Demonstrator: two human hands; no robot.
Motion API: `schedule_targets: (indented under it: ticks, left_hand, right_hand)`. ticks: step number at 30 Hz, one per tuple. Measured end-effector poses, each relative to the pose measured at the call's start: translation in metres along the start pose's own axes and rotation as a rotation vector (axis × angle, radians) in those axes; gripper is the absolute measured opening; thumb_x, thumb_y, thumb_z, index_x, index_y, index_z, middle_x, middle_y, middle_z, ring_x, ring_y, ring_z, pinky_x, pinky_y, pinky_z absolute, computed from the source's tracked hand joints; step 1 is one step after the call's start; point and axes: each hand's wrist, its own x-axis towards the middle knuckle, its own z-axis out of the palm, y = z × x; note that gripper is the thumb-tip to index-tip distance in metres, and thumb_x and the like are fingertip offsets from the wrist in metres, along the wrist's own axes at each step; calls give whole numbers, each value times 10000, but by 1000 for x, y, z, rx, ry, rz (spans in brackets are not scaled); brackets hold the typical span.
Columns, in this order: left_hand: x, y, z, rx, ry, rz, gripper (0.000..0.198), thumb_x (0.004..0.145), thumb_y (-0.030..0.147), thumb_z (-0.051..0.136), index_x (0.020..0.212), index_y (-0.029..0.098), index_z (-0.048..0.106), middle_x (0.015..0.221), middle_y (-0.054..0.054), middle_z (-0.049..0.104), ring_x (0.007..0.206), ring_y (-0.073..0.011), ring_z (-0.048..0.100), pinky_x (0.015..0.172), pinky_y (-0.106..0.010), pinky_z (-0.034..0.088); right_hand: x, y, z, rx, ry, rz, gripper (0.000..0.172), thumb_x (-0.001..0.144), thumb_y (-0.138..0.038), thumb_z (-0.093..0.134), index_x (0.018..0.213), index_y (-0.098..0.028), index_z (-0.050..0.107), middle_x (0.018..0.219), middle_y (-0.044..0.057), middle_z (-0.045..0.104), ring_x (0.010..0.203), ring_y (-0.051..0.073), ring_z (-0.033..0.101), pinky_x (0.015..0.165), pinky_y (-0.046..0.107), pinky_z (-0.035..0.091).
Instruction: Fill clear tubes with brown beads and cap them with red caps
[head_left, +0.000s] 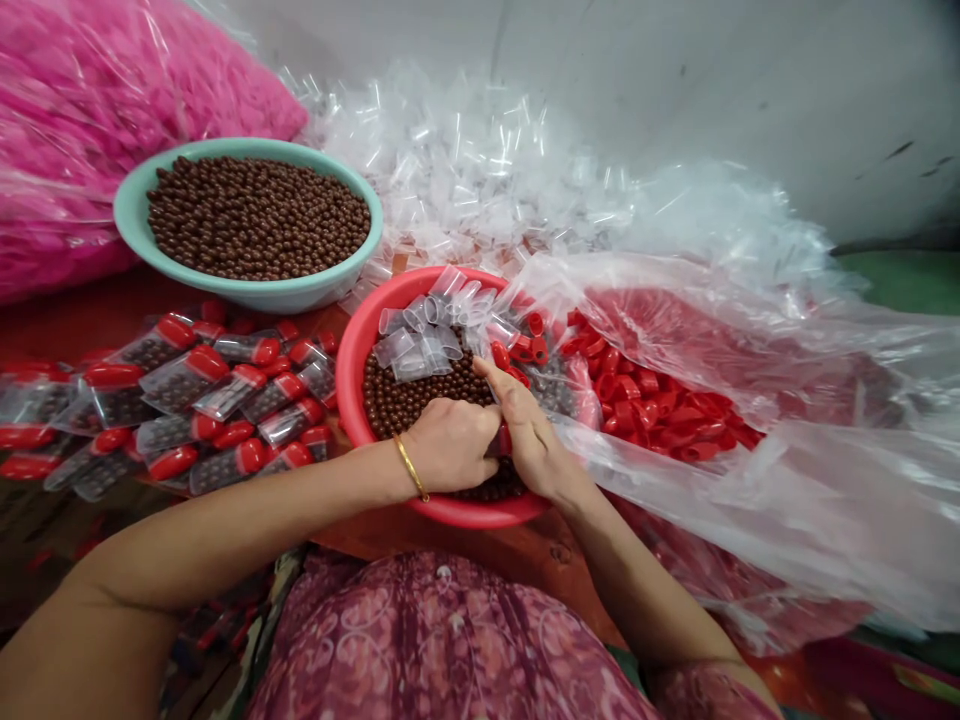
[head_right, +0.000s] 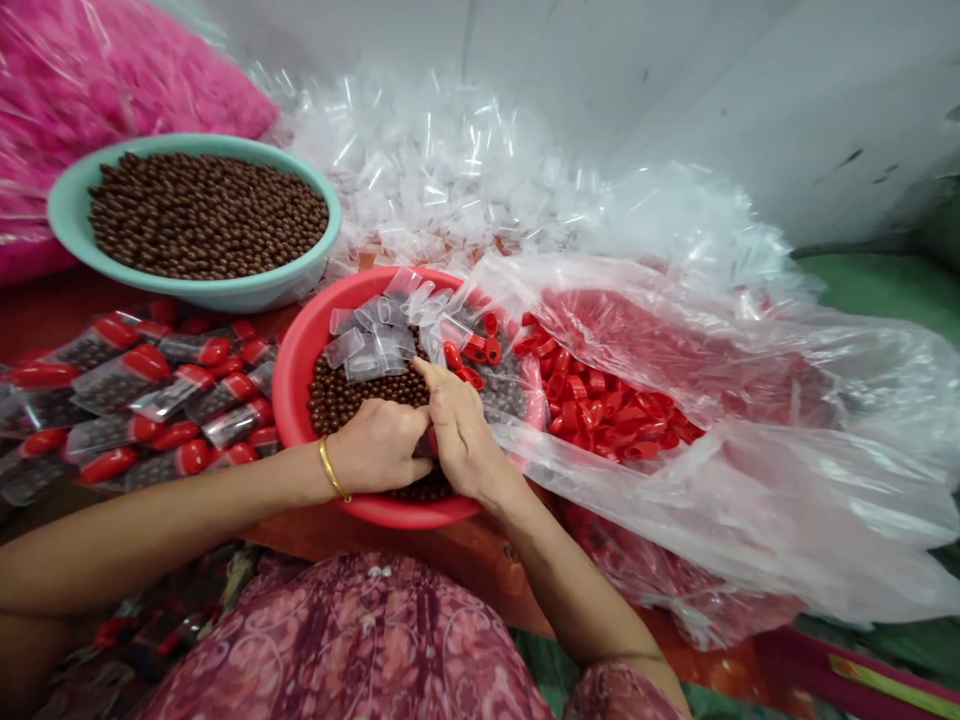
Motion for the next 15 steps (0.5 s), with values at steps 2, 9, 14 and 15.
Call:
schedule_targets:
  ticks: [2,9,14,15]
  left_hand:
    - [-1,-1,-1,13,-6,17,308,748,292,538,993,114,591,855,-153,685,821,-306,662,751,-394,502]
    - [-12,-1,-13,-116,190,-57,154,745,321,556,789,176,583,704,-44,664,651,-206,626,621,-287,443]
    - [-69,-28,-38,-17,393,-402,214,795,411,535,789,202,576,658,14,641,610,-143,590,579,-218,372]
    - [-84,-39,-43,100,424,-543,236,801,433,529,834,205,582,661,13,634,612,-150,582,565,-216,346]
  right_hand:
    - [-1,0,0,-4,-18,5,588,938,-562,192,1365,-254,454,1422,42,467,1335,179,385,1145,427,246]
    - [15,2,-8,228,141,56,789,898,-567,-97,1350,-241,462,1198,58,640,1129,171,580,979,377,440]
    - [23,16,-27,-594,137,104,429,874,-470,450,1078,-148,646,1016,113,692,938,248,615,851,368,441]
    - [24,17,-29,-751,78,131,389,862,-424,485,1064,-135,650,1000,124,691,922,259,612,827,363,434]
